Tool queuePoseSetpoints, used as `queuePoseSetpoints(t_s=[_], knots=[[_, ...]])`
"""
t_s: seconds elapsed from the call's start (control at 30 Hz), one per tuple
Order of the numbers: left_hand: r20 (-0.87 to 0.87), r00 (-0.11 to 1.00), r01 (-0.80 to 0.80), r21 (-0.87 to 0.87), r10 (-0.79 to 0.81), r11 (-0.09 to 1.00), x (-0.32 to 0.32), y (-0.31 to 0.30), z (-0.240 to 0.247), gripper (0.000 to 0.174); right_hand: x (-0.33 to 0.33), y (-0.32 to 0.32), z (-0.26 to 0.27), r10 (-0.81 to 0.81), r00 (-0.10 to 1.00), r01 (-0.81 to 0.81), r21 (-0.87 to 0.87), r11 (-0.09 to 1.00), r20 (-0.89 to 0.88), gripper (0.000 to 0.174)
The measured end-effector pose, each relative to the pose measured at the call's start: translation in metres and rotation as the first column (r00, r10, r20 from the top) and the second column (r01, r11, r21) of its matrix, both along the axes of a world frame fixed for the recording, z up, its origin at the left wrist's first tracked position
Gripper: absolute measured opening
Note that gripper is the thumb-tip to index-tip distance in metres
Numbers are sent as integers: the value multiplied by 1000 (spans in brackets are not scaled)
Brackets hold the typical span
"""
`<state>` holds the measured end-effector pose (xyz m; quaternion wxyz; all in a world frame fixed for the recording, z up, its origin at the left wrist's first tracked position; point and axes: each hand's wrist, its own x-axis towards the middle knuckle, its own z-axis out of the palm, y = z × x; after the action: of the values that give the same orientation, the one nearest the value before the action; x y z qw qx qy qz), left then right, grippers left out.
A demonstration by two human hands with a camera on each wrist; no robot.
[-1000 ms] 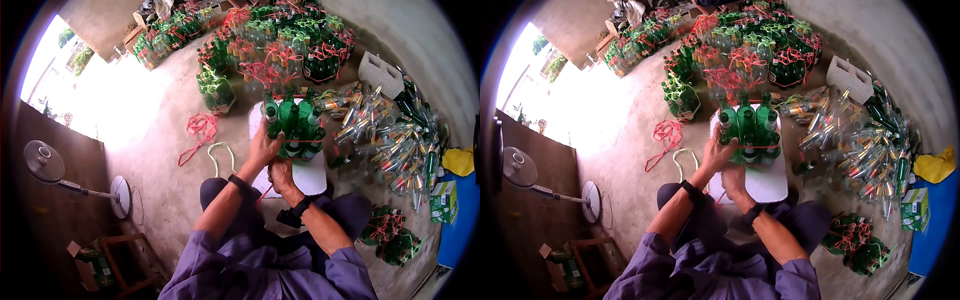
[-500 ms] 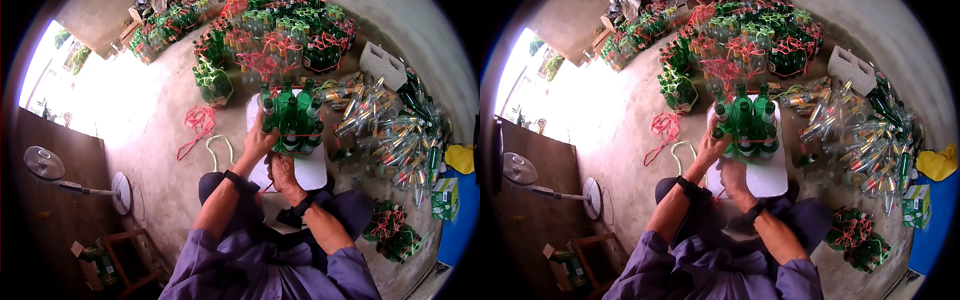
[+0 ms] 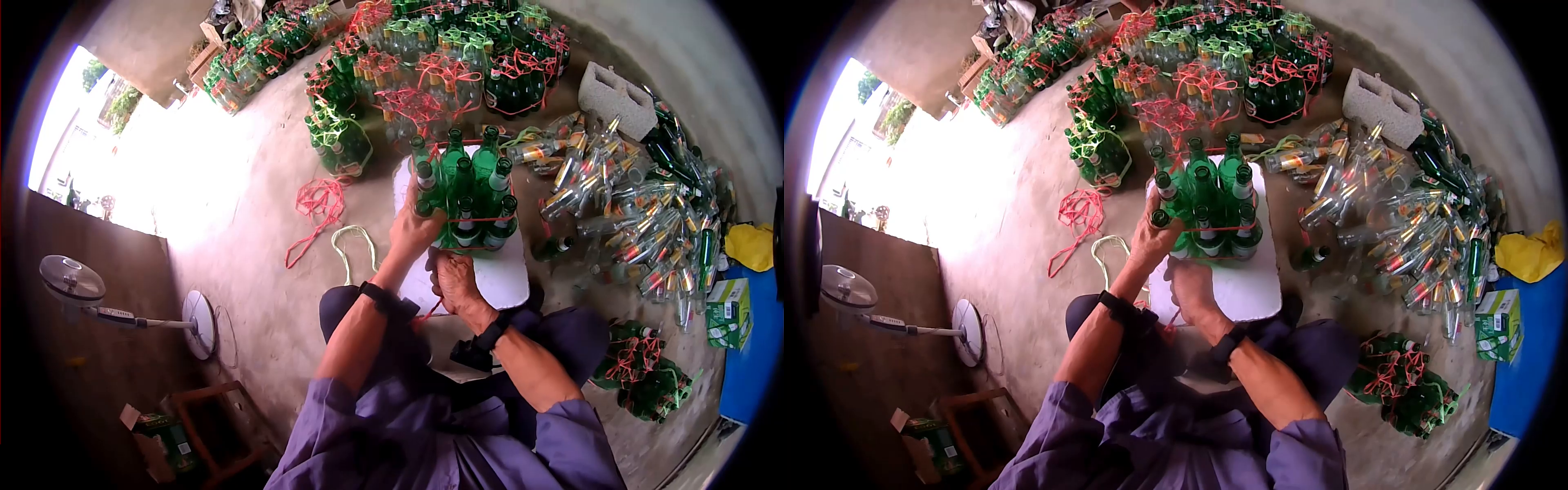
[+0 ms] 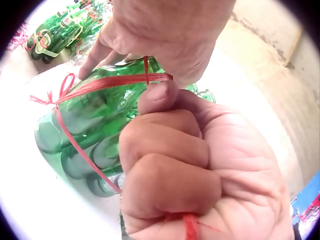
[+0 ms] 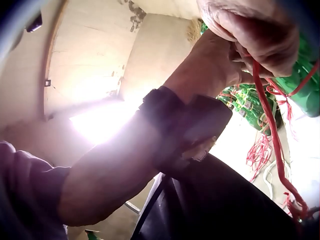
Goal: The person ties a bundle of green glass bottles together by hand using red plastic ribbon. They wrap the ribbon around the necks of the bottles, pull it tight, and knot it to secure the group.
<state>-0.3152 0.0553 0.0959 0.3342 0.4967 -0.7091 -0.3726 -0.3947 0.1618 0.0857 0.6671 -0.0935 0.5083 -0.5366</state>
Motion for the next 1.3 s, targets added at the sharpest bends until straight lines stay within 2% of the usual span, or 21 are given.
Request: queuePoseSetpoints(t_s=[0.1,0.2,0.23,0.37,0.43,0.47,0.53,0.57,0.6,0.67,0.7,0.73,0.8,0.93,1.0,1.03,1.07,1.13,1.2,1.27,1.3], knots=[[13,1000,-4,7,4,1000,1,-1,-6,81,-8,6,13,62,994,-65,-41,997,-86,23],[-18,1000,20,-9,-20,1000,1,-3,-11,81,-7,5,3,43,986,-60,-106,993,-159,28],[-35,999,33,-40,-34,999,1,-5,-9,81,-7,1,-7,-31,900,-162,-398,903,-436,29],[-6,999,38,-10,-38,999,1,-2,-11,80,-11,8,2,75,955,-142,-222,965,-286,28],[-80,994,70,-55,-74,996,-1,-5,-10,80,-14,3,-8,170,743,-371,-186,910,-647,14],[-80,994,72,-68,-77,995,-1,-4,-9,80,-15,2,-12,161,743,-369,-197,908,-650,14],[-251,964,80,-32,-86,996,-5,2,1,65,-15,0,-3,210,937,-229,-36,973,-277,13],[-287,953,65,-118,-97,991,-8,-2,-5,61,-11,-1,-16,132,896,-209,-141,968,-423,12],[-283,953,69,-127,-103,990,-8,-7,-12,61,-12,-9,-35,125,898,-205,-150,967,-422,12],[-114,992,-49,11,50,999,-3,-6,-22,55,-13,-13,-66,-9,554,-421,-290,859,-832,15],[220,968,-93,-140,123,986,-1,-7,-23,51,-14,-2,-24,14,804,-221,-277,935,-594,18],[223,967,-91,-143,121,986,1,-7,-21,51,-13,-2,-21,11,806,-218,-279,935,-591,18],[261,964,-54,-25,59,998,3,-4,-16,61,-13,0,-23,-69,899,-106,-367,924,-433,28],[312,943,-146,91,111,985,1,4,3,59,-18,-6,-34,-9,854,-151,-264,953,-520,28],[332,927,-221,104,176,970,-4,14,12,57,-18,-5,-44,-135,787,-179,-433,883,-602,28],[314,927,-231,40,207,972,-7,15,10,54,-17,0,-24,-83,890,-122,-410,904,-449,29],[315,929,-225,58,196,973,-8,15,6,54,-16,0,-27,-81,888,-118,-394,912,-453,29],[5,984,-174,251,178,952,-8,14,-4,51,-13,5,-37,-1,569,-420,-292,859,-822,9],[-101,983,-117,309,155,944,-6,12,-9,53,-11,7,-40,-35,587,-410,-334,849,-809,9],[-309,940,-15,384,143,923,-3,9,-13,57,-12,6,-32,103,661,-372,-205,905,-744,11],[-319,935,-19,392,155,920,-4,10,-16,57,-11,7,-27,116,651,-384,-193,903,-750,11]])
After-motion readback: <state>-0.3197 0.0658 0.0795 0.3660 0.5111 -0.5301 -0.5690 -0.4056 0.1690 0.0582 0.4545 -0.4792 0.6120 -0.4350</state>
